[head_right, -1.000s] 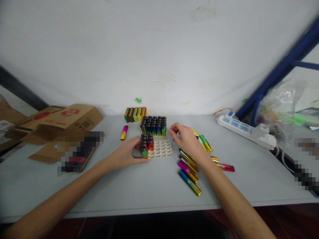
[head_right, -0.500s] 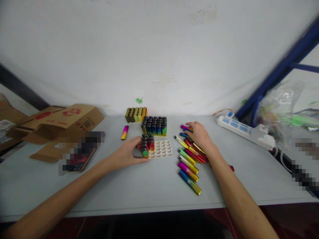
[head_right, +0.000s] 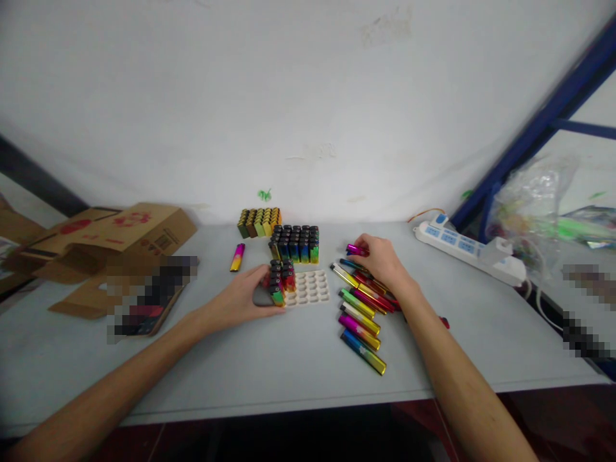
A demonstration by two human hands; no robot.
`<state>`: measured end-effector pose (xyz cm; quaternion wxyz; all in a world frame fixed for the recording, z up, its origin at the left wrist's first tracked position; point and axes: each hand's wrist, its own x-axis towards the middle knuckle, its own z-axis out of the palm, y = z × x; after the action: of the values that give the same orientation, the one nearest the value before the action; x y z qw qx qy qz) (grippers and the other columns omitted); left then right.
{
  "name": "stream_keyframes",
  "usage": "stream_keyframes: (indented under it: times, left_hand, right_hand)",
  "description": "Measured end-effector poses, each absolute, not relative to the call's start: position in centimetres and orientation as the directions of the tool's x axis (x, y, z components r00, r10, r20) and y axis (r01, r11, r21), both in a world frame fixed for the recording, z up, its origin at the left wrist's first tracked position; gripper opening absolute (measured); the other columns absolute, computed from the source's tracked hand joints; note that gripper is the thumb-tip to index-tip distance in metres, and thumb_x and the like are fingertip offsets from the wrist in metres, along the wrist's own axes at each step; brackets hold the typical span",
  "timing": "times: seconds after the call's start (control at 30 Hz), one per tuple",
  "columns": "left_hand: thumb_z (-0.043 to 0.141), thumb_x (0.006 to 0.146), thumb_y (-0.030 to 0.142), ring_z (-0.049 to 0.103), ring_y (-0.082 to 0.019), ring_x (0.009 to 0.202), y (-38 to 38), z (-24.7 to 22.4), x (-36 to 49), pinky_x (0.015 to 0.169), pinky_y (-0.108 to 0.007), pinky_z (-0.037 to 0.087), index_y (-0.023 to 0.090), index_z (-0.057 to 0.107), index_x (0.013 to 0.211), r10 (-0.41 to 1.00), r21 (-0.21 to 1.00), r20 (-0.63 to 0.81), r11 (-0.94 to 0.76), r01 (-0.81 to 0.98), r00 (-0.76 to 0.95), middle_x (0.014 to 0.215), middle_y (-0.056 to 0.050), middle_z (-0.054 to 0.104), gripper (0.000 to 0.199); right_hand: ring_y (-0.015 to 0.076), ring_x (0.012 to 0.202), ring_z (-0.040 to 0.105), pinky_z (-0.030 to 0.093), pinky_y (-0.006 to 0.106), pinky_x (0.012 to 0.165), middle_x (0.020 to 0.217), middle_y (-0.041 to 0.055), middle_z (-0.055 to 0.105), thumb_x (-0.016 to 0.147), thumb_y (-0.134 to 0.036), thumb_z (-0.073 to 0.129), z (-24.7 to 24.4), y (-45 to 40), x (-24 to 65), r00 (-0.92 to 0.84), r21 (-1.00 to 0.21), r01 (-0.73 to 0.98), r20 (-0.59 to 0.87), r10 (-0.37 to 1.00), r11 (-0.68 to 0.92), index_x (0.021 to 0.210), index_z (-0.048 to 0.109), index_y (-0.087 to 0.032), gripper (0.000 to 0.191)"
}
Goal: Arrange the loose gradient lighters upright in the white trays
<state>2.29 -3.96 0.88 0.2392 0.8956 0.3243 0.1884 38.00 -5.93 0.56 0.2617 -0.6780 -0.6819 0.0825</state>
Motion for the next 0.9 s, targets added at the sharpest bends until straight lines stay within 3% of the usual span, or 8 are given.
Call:
stream_keyframes:
  times: [0.2, 0.3, 0.43, 0.6, 0.77, 0.9]
  left_hand:
    - [0.083, 0.079, 0.053, 0.059, -0.021, 0.082, -3.9, 0.8, 2.3, 0.075, -0.031, 0.048, 0.022, 0.048, 0.089, 0.66, 0.549, 0.186, -0.684, 0.48, 0.728, 0.092, -0.002, 0.059, 0.048]
    - [0.083, 0.079, 0.053, 0.058, -0.021, 0.082, -3.9, 0.7, 2.2, 0.075, -0.031, 0.047, 0.022, 0.048, 0.089, 0.658, 0.548, 0.188, -0.686, 0.478, 0.729, 0.092, -0.001, 0.058, 0.048]
    - [0.083, 0.08, 0.053, 0.057, -0.021, 0.082, -3.8, 0.6, 2.2, 0.074, -0.031, 0.047, 0.022, 0.047, 0.088, 0.659, 0.546, 0.18, -0.685, 0.483, 0.731, 0.091, -0.001, 0.057, 0.049]
    - [0.083, 0.081, 0.053, 0.056, -0.021, 0.082, -3.8, 0.8, 2.2, 0.073, -0.031, 0.046, 0.022, 0.047, 0.089, 0.647, 0.54, 0.184, -0.696, 0.474, 0.74, 0.091, -0.001, 0.056, 0.048]
    - [0.083, 0.08, 0.053, 0.056, -0.021, 0.081, -3.8, 0.8, 2.3, 0.073, -0.031, 0.045, 0.022, 0.046, 0.087, 0.64, 0.532, 0.197, -0.706, 0.467, 0.743, 0.091, -0.001, 0.056, 0.049]
    - [0.083, 0.08, 0.053, 0.057, -0.021, 0.082, -3.7, 0.6, 2.2, 0.074, -0.031, 0.046, 0.022, 0.047, 0.089, 0.641, 0.529, 0.198, -0.707, 0.47, 0.741, 0.091, -0.001, 0.057, 0.048]
  right_hand:
    - [0.0225, 0.079, 0.071, 0.052, 0.034, 0.076, 0.091, 0.0062, 0.08, 0.084, -0.037, 0.081, 1.4, -6.2, 37.6, 0.067, -0.527, 0.842, 0.319, 0.946, 0.118, 0.093, 0.075, -0.02, 0.02]
    - [0.0206, 0.072, 0.068, 0.049, 0.031, 0.068, 0.083, 0.0039, 0.077, 0.086, -0.043, 0.078, 2.0, -6.6, 37.3, 0.093, -0.576, 0.806, 0.355, 0.93, 0.139, 0.09, 0.068, -0.021, 0.024]
    - [0.0155, 0.055, 0.057, 0.042, 0.028, 0.057, 0.071, -0.0016, 0.07, 0.098, -0.054, 0.062, 2.6, -7.3, 36.3, 0.034, -0.711, 0.681, 0.27, 0.962, 0.175, 0.095, 0.058, -0.023, 0.03]
    - [0.0153, 0.067, 0.052, 0.042, 0.027, 0.063, 0.077, -0.0014, 0.062, 0.099, -0.056, 0.06, 2.6, -7.5, 34.4, -0.017, -0.759, 0.59, 0.331, 0.943, 0.277, 0.097, 0.06, -0.022, 0.033]
    - [0.0128, 0.059, 0.039, 0.033, 0.026, 0.055, 0.065, -0.0044, 0.042, 0.099, -0.067, 0.052, 2.6, -8.1, 32.2, 0.037, -0.859, 0.453, 0.286, 0.957, 0.239, 0.074, 0.046, -0.023, 0.051]
    - [0.0115, 0.057, 0.032, 0.026, 0.027, 0.052, 0.062, -0.005, 0.032, 0.097, -0.072, 0.049, 3.0, -8.7, 30.7, 0.074, -0.842, 0.496, 0.285, 0.956, 0.212, 0.066, 0.037, -0.023, 0.058]
